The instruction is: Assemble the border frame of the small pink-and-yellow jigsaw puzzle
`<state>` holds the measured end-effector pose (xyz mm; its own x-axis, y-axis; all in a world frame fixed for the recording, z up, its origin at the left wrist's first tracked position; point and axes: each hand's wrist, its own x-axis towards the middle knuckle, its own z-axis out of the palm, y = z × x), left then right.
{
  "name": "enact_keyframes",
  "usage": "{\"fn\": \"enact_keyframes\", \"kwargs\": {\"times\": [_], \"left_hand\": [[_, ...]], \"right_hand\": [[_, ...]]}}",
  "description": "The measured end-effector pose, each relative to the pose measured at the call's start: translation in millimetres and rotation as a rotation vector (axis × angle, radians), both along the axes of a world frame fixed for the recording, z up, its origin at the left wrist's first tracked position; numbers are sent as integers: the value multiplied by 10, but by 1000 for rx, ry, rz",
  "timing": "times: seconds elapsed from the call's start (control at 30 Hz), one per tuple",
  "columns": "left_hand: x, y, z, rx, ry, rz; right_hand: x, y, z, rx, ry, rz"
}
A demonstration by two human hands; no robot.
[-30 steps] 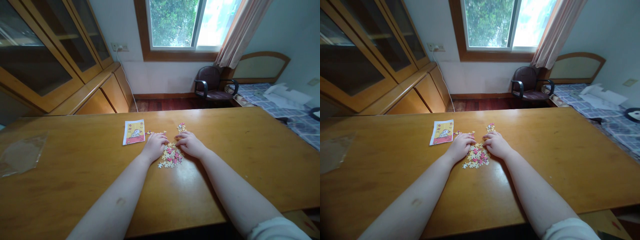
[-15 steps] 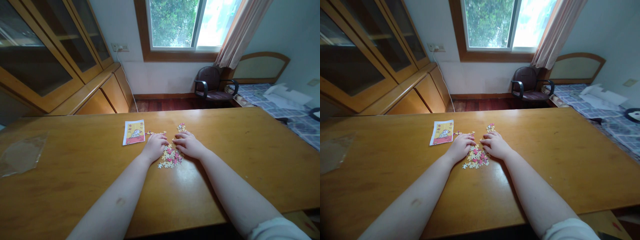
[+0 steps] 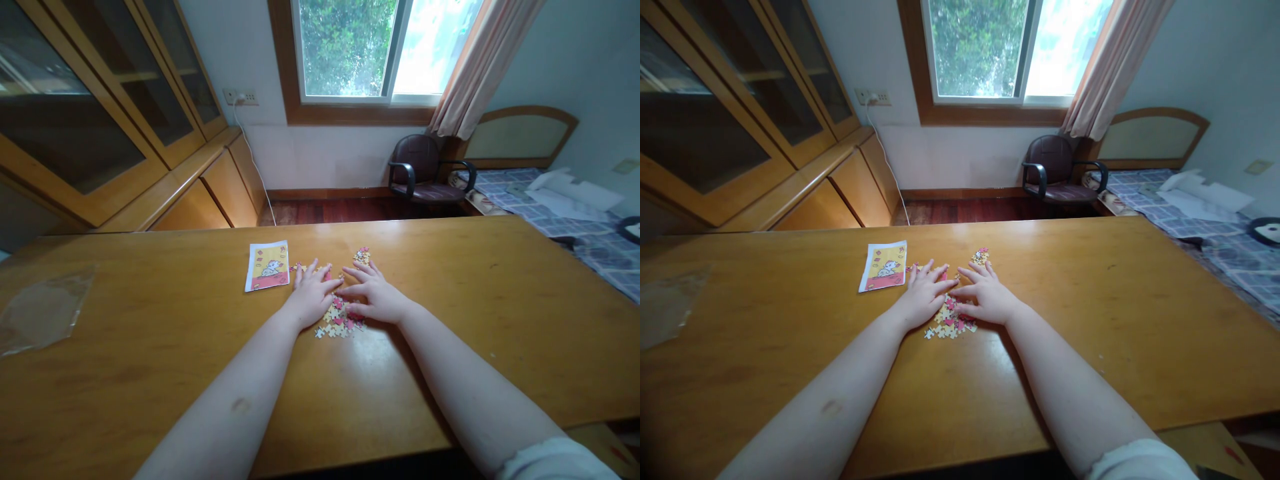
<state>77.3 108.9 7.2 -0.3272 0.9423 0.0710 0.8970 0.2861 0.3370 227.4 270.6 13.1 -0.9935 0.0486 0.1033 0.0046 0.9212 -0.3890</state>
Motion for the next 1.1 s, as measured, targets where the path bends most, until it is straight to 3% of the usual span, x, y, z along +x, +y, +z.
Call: {"fn": "enact_keyframes", "kwargs": {"times": [0.23,0.4,0.87,1.1], "left_hand": [[-7,8,11,31,37,75],[10,5,11,-5,0,-11],[-11,17,27,82,-7,152],[5,9,56,98,-51,-5]], "right_hand": [[-1,-23,15,-13,-40,-7],[7,-53,55,-24,-51,18],[5,6,-27,-24,-66,-55],[-9,45,-78,-60,-28,-88]]}}
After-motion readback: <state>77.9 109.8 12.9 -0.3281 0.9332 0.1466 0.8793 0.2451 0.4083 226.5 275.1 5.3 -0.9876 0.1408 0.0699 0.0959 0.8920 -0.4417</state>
